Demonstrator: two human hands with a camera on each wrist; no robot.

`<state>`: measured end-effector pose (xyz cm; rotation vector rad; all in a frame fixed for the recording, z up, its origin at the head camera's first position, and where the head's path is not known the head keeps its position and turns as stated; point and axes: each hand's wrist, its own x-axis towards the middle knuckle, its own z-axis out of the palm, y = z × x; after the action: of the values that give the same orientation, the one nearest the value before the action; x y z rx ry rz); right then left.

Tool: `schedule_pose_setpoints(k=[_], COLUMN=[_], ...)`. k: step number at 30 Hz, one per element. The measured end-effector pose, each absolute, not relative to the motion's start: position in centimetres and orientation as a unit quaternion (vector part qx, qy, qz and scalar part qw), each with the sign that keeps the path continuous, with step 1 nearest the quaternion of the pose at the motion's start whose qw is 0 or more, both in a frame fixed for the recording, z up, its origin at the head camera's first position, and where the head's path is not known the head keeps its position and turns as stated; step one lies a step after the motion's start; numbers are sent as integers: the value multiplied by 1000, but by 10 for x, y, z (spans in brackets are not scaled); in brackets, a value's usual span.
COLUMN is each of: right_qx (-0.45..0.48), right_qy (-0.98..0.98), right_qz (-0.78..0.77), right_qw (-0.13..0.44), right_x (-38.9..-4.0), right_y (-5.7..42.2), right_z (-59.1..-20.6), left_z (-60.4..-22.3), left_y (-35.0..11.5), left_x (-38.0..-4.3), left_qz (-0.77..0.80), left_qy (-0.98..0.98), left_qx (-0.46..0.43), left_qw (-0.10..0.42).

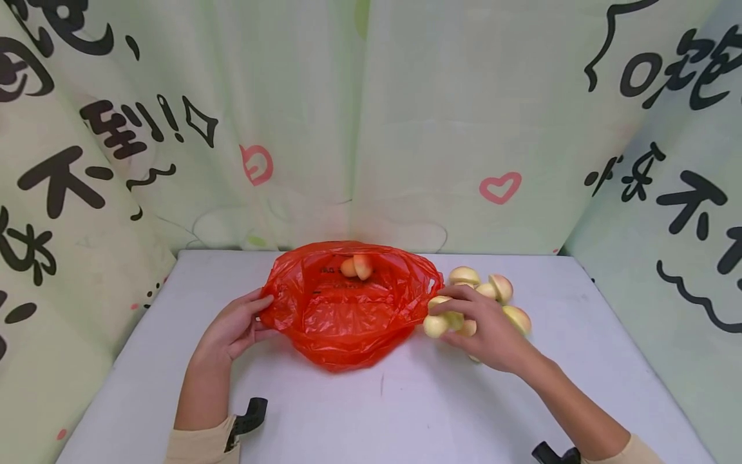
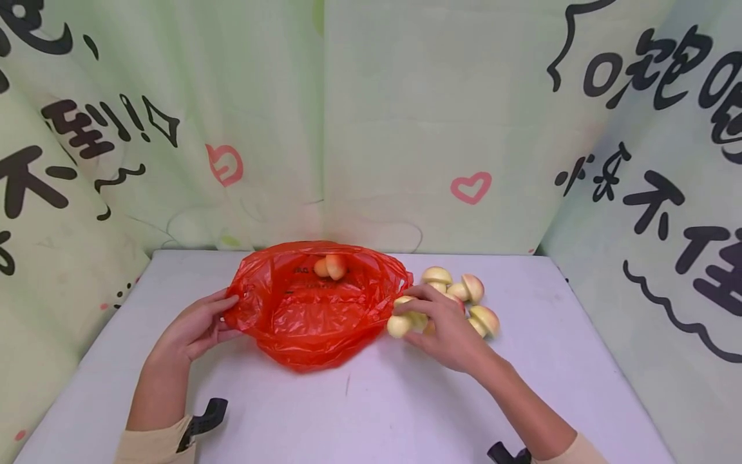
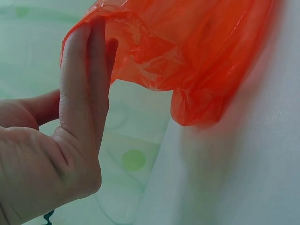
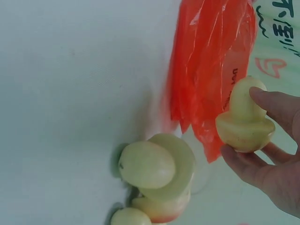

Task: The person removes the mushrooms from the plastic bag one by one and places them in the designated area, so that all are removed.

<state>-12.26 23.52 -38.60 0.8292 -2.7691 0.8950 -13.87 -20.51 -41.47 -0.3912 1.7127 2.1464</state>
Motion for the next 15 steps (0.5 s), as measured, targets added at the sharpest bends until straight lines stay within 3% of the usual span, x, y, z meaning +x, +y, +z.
schedule_pose_setpoints(k=[15], right_qx=[246], right_qy=[-920], right_qz=[283], right_qw=[112], right_x=[-92], right_y=[274], right_z=[-390], left_z=[-415], left_y=[-206], left_x=[-138], left_qz=[758], left_qy=[608], left_qx=[-147], left_qw=[186])
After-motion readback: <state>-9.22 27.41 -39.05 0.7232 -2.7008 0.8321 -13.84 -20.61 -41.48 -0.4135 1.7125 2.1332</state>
